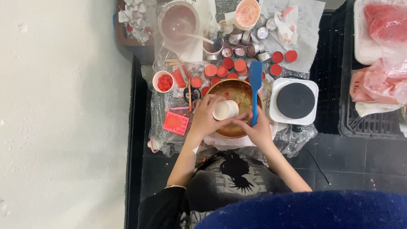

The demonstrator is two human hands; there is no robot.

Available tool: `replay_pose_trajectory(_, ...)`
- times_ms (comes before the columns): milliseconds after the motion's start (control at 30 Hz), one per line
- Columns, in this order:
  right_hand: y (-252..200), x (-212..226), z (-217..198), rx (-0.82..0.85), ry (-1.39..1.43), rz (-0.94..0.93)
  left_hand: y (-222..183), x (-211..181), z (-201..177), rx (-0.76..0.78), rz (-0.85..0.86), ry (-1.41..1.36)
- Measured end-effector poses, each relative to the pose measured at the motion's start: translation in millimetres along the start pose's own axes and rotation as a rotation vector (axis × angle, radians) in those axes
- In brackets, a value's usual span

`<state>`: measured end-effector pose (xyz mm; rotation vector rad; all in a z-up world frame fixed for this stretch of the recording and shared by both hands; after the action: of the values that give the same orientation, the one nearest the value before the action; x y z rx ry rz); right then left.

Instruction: The recorder mixes red wax flakes into a gold bowl and organizes small red containers on a workspace.

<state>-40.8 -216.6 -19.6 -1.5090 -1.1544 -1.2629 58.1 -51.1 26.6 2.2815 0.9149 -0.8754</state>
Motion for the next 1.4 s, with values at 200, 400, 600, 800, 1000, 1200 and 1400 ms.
replay_pose_trajectory(200,4.2,3.8,-9.3,0.054,-0.015,0.115,-5.5,28.8,-16.3,-0.094,-0.099,-0.28)
replay_pose_trajectory(400,-3.3,27.9,-14.2,0.062,-0.617,0.092,-6.4,55.0,-29.7,-0.221,-0.224,-0.471)
replay_pose_trajectory(600,-0.5,53.5,-20.1,0.007,-0.615,-0.034,-47.6,169.0,22.4,-0.31,-0.187,-0.789)
replay_pose_trajectory(800,22.2,38.1,-12.7,0.078,-0.497,-0.052,-45.7,135.1,-35.2,-0.518,-0.328,-1.102)
replay_pose_trajectory(1000,78.6,21.4,41.0,0.318,-0.062,0.159,-46.9,149.2,-18.2,-0.47,-0.29,-1.057)
replay_pose_trajectory(1200,189.0,-6.8,114.8,0.371,0.633,0.433,-53.1,175.6,18.1,-0.36,-0.369,-0.909)
replay_pose_trajectory(1400,218.4,18.6,158.3,0.518,0.676,0.464,-39.3,160.2,24.5,-0.32,-0.3,-1.287)
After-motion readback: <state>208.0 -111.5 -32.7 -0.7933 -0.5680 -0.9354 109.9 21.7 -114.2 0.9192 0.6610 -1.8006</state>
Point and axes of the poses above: each hand's wrist, its own y-axis towards the middle knuckle, its own z-axis out of the palm, x = y × z, the point moved 9 cm from there along y, towards the middle knuckle, and after that the axes turned 5 degrees about x, right-handed, at the moved point
